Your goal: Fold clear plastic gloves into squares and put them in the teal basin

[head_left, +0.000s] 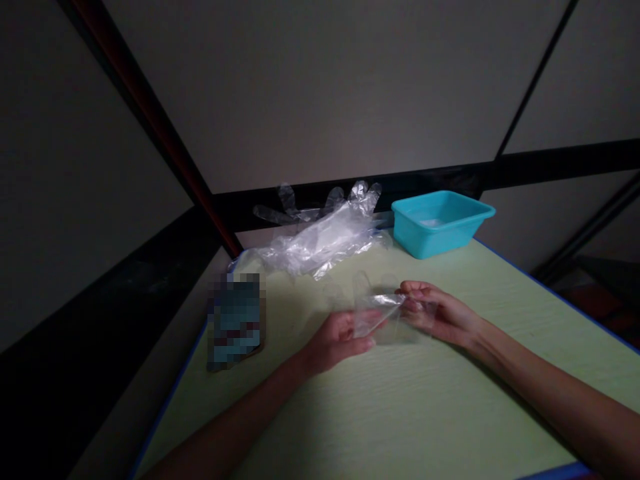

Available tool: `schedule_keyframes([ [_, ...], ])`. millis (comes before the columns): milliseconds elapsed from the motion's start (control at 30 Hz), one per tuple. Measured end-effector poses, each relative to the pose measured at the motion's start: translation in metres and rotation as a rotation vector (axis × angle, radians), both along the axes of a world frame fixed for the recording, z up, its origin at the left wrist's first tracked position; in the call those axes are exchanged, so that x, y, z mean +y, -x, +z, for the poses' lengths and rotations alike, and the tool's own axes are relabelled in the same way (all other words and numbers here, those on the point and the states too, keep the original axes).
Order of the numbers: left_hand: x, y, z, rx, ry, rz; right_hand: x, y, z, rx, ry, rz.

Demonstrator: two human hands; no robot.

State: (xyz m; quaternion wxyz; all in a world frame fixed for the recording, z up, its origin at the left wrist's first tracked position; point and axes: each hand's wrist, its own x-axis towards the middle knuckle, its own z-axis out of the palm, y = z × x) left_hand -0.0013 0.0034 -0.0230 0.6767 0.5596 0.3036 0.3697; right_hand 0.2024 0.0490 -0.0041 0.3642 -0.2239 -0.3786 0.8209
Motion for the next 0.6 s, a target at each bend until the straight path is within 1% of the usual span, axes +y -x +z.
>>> schedule_keyframes([
  [67, -0.002, -0.003, 0.002, 0.029, 0.057, 0.076, 0.0, 0.0, 0.001, 0.004, 0.009, 0.002],
  [133, -0.002, -0.006, 0.001, -0.025, 0.111, 0.115, -0.001, -0.001, 0.002, 0.013, 0.009, 0.002],
  [233, 0.002, -0.006, -0.002, -0.158, 0.185, 0.104, 0.0, -0.002, 0.0, 0.027, 0.017, -0.019],
  [333, 0.007, -0.002, -0.001, -0.223, 0.251, 0.089, 0.002, -0.004, -0.002, -0.021, -0.007, -0.006],
  [400, 0.01, 0.002, 0.0, -0.254, 0.296, 0.073, 0.004, -0.006, -0.003, -0.084, -0.101, 0.046],
  [533, 0.014, 0.008, 0.005, -0.319, 0.379, 0.031, 0.009, -0.01, -0.003, -0.202, -0.39, 0.142],
  [600, 0.015, 0.009, 0.007, -0.336, 0.42, 0.019, 0.011, -0.012, -0.004, -0.267, -0.466, 0.157],
])
